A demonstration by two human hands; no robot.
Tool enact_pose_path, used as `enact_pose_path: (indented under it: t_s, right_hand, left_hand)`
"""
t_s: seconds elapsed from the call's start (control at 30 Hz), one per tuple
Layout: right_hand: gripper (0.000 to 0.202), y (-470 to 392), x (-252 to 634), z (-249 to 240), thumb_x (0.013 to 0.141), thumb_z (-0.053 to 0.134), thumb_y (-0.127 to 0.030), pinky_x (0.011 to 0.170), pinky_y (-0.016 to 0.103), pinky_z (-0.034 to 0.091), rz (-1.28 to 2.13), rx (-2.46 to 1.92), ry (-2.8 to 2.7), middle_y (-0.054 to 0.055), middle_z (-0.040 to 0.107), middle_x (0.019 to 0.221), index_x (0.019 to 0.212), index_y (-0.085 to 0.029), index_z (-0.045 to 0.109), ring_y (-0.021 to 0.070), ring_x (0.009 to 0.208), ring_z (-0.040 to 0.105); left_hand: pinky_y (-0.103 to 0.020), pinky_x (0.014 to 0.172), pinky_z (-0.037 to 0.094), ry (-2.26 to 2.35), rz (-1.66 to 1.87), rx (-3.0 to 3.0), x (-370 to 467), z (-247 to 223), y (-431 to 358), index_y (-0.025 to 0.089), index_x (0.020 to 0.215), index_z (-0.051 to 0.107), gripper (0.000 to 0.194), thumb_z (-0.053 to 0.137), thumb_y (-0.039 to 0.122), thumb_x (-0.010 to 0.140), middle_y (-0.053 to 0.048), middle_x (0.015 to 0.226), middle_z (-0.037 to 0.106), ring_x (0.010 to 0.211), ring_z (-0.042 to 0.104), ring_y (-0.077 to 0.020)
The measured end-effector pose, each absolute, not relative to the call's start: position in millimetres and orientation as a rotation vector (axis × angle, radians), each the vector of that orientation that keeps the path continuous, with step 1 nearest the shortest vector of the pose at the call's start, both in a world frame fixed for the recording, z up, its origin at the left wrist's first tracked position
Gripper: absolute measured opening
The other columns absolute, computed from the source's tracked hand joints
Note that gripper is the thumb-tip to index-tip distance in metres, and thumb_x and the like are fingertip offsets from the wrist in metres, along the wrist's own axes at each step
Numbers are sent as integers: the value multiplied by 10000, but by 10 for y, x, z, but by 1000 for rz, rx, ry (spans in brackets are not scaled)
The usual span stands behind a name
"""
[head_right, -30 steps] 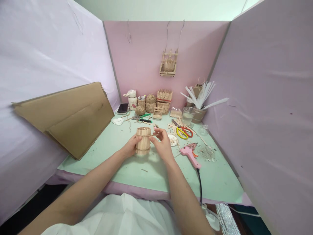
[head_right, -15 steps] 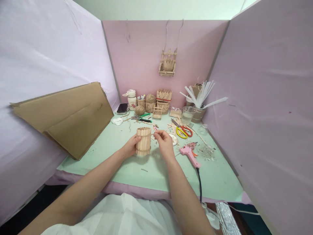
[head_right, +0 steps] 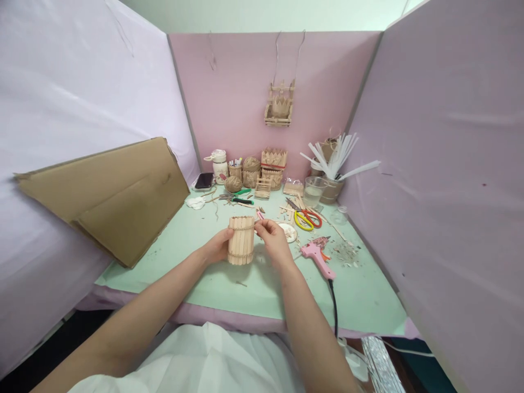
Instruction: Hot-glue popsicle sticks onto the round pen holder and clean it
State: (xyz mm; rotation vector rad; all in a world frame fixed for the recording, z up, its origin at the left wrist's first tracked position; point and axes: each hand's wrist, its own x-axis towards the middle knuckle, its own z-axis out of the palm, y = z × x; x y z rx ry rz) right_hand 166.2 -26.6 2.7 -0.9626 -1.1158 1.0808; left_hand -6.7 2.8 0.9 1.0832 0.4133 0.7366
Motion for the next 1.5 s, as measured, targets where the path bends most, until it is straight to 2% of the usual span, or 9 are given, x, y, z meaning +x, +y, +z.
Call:
enact_pose_path:
  t_s: [0.1, 0.23, 0.47, 0.57, 0.73, 0.83, 1.0, 1.23, 1.5]
  right_hand:
    - [288, -270, 1647, 41, 699, 665, -481, 817, 323, 462, 1132, -913, -1114, 19, 626, 883, 730, -211, 568, 158, 836, 559]
    - [283, -277, 1632, 64, 700, 656, -479, 819, 331, 460, 1111, -959, -1100, 14, 618, 845, 750, -214, 569, 160, 821, 560]
    - [223, -296, 1635, 101, 735, 613, -430, 728, 315, 431, 859, -1135, -1111, -3, 578, 746, 749, -212, 568, 162, 724, 515]
    - [203, -306, 1609, 102, 746, 604, -409, 716, 312, 414, 745, -1189, -1152, 2, 576, 737, 738, -211, 560, 165, 711, 506]
    - [201, -336, 1528, 98, 728, 635, -393, 686, 300, 426, 704, -1176, -1181, 18, 576, 780, 735, -208, 556, 167, 730, 521]
    - [219, -358, 1496, 116, 733, 636, -412, 672, 292, 440, 713, -1107, -1206, 14, 561, 775, 721, -207, 561, 165, 740, 523]
    - [277, -383, 1517, 133, 815, 531, -488, 608, 282, 458, 887, -923, -1101, 7, 559, 798, 806, -213, 561, 155, 710, 535]
    - [253, -419, 1548, 144, 866, 497, -431, 663, 279, 421, 746, -926, -1173, 4, 558, 755, 782, -205, 573, 136, 691, 504]
    - [162, -468, 1481, 168, 827, 572, -370, 680, 280, 435, 616, -848, -1311, 10, 524, 832, 804, -210, 556, 144, 752, 509]
  left_hand:
    - [-353, 833, 428, 409, 728, 1084, -68, 25, 32, 158, 1153, 580, 646, 710, 537, 646, -149, 1176, 608, 1038, 562, -279]
    - [-363, 854, 421, 412, 742, 1096, -59, 24, 44, 156, 1175, 579, 659, 708, 537, 653, -154, 1184, 606, 1073, 555, -293]
    - [-355, 846, 438, 528, 839, 1030, -21, -4, 72, 177, 1111, 606, 439, 628, 457, 773, -121, 1146, 637, 1021, 593, -262]
    - [-348, 858, 437, 529, 817, 1005, -1, 1, 55, 163, 1104, 620, 448, 578, 489, 800, -121, 1143, 641, 1034, 587, -258]
    - [-368, 881, 438, 513, 843, 1040, 19, -41, 40, 151, 1186, 572, 588, 681, 481, 713, -138, 1183, 612, 1041, 576, -260]
    - [-371, 863, 451, 575, 853, 1038, 5, -42, 39, 137, 1171, 573, 562, 704, 423, 705, -147, 1144, 629, 994, 597, -251]
    - [-387, 821, 479, 509, 750, 943, -65, 1, 39, 98, 1098, 616, 580, 673, 505, 689, -163, 1066, 658, 919, 624, -260]
    - [-378, 814, 479, 352, 680, 905, -140, 2, 78, 98, 1075, 620, 596, 683, 509, 648, -144, 1031, 671, 919, 632, -260]
    - [-366, 763, 488, 464, 801, 940, -84, 14, 57, 119, 1060, 621, 521, 676, 460, 670, -126, 952, 691, 841, 639, -244]
